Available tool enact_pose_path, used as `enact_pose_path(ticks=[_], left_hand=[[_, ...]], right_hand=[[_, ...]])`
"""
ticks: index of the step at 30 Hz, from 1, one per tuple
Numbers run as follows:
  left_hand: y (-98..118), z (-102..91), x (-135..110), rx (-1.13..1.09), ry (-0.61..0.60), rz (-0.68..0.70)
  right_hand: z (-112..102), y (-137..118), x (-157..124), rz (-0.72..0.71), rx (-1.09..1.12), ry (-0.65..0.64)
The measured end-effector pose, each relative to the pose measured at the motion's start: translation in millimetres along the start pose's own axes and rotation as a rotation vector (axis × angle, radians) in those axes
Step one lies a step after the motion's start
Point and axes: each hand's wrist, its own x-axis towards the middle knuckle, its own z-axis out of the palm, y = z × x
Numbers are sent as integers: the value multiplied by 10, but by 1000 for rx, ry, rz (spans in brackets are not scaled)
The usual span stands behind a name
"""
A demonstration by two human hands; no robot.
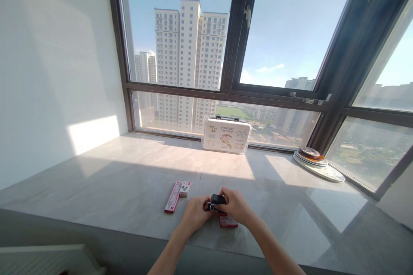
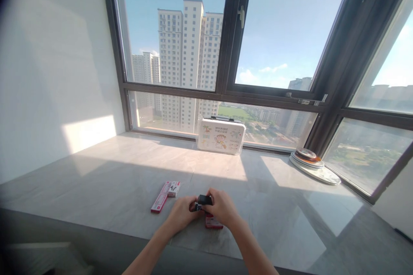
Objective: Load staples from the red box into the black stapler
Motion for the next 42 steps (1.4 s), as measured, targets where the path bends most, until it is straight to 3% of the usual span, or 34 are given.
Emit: enact_pose_path(ticks=[5, 8, 11, 15, 19, 22, 25, 28, 32, 36, 39, 42], left_hand=[[63, 26, -91, 22, 55, 13], [232, 59, -201, 10, 55, 143], [463, 118, -281, -19, -67, 357], [607, 195, -299, 13, -218, 522], [405, 115, -258, 69, -127, 363], [190, -24, -230, 43, -70, 232], [72, -86, -217, -16, -98, 224], [50, -31, -208, -58, -103, 212], [88, 64, -217, -85, -80, 191], [53, -36, -286, -159, -44, 228], [-206, -273, -390, -135, 171, 199], [-621, -522, -571, 136, 432, -13]], right_hand=[[-53, 108, 82, 53, -80, 16], [-134, 309, 37, 123, -86, 51], [-160, 506, -97, 176, -44, 77], [-129, 692, -304, 263, 318, 157], [-94, 746, -516, 304, 635, 222], [-42, 650, -671, 348, 813, 171], [68, 461, -740, 370, 913, 79], [220, 280, -673, 287, 997, 96], [372, 177, -521, 177, 979, 135], [407, 195, -529, 255, 854, 256], [390, 228, -635, 290, 841, 319], [363, 240, -736, 263, 861, 293]])
